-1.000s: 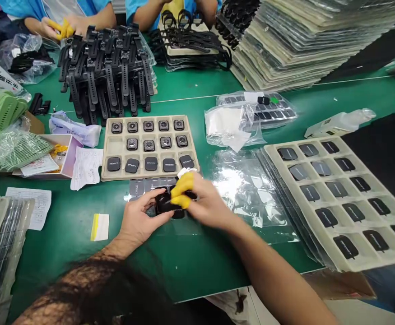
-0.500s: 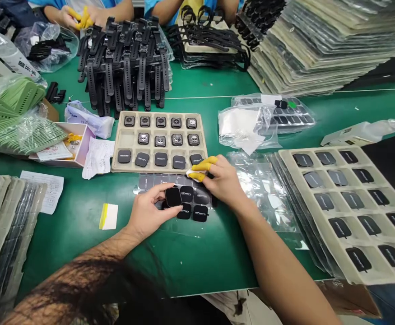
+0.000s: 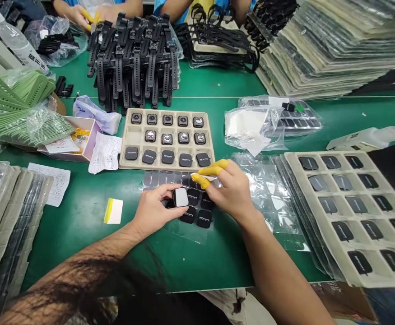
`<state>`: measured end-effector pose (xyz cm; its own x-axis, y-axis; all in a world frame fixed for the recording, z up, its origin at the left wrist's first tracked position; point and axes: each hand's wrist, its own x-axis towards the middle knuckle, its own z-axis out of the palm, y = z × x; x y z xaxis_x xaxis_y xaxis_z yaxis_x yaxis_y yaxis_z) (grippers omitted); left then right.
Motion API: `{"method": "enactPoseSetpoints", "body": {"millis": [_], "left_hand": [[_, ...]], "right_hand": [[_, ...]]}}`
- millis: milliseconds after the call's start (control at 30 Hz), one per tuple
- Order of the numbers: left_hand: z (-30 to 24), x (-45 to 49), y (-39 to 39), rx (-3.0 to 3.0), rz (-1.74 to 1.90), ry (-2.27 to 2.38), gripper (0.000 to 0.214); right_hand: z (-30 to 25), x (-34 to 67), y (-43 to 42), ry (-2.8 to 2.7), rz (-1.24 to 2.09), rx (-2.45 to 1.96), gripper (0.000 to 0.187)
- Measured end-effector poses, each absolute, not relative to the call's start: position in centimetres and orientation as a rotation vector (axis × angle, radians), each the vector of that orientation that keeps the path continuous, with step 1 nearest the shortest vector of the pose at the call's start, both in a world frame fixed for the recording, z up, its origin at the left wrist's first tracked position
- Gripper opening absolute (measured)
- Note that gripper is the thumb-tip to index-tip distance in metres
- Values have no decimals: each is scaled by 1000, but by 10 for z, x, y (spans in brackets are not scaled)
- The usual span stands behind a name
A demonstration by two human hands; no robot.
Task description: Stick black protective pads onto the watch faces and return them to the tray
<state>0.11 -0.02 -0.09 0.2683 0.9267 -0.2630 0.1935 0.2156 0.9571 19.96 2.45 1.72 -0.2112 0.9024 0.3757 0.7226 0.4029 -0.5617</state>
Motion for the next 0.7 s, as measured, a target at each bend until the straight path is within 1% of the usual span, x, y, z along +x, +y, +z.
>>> {"method": "enactPoseSetpoints", "body": {"millis": [67, 133, 167, 200, 267, 300, 333, 467, 500, 533, 633, 667, 700], "left_hand": [[0, 1, 0, 1275, 725, 1202, 50], [0, 0, 0, 1295, 720, 1200, 49], [-1, 0, 0, 1299, 720, 1199, 49], [-1, -1, 0, 1293, 724, 1198, 48], [-1, -1, 0, 1263, 743, 1199, 47], [-2, -1, 0, 1252, 749, 1200, 48], [-2, -1, 0, 1246, 750, 1201, 48], [-3, 0, -1, 1263, 746, 1203, 50], [-3, 0, 0, 1257, 752, 1208, 50], [-3, 1, 0, 1248, 763, 1215, 49], [0, 2, 0, 1222, 816, 1239, 48], [0, 2, -1, 1226, 835, 1242, 49], [1, 2, -1, 1236, 854, 1245, 50]], "right_hand": [[19, 196, 22, -2006, 508, -1251, 3], [20, 191, 19, -2060, 686, -1103, 6], [20, 189, 19, -2077, 688, -1111, 5], [19, 189, 18, -2070, 622, -1188, 2], [20, 192, 18, -1955, 381, -1442, 6], [21, 193, 18, -1874, 306, -1536, 8], [22, 194, 17, -1824, 304, -1569, 9], [23, 186, 13, -1972, 725, -1258, 3], [22, 186, 14, -2009, 731, -1258, 4], [20, 189, 16, -2022, 667, -1347, 8], [20, 214, 23, -1918, 284, -1722, 18], [22, 225, 23, -1877, 234, -1776, 21], [24, 235, 21, -1851, 276, -1788, 25]]}}
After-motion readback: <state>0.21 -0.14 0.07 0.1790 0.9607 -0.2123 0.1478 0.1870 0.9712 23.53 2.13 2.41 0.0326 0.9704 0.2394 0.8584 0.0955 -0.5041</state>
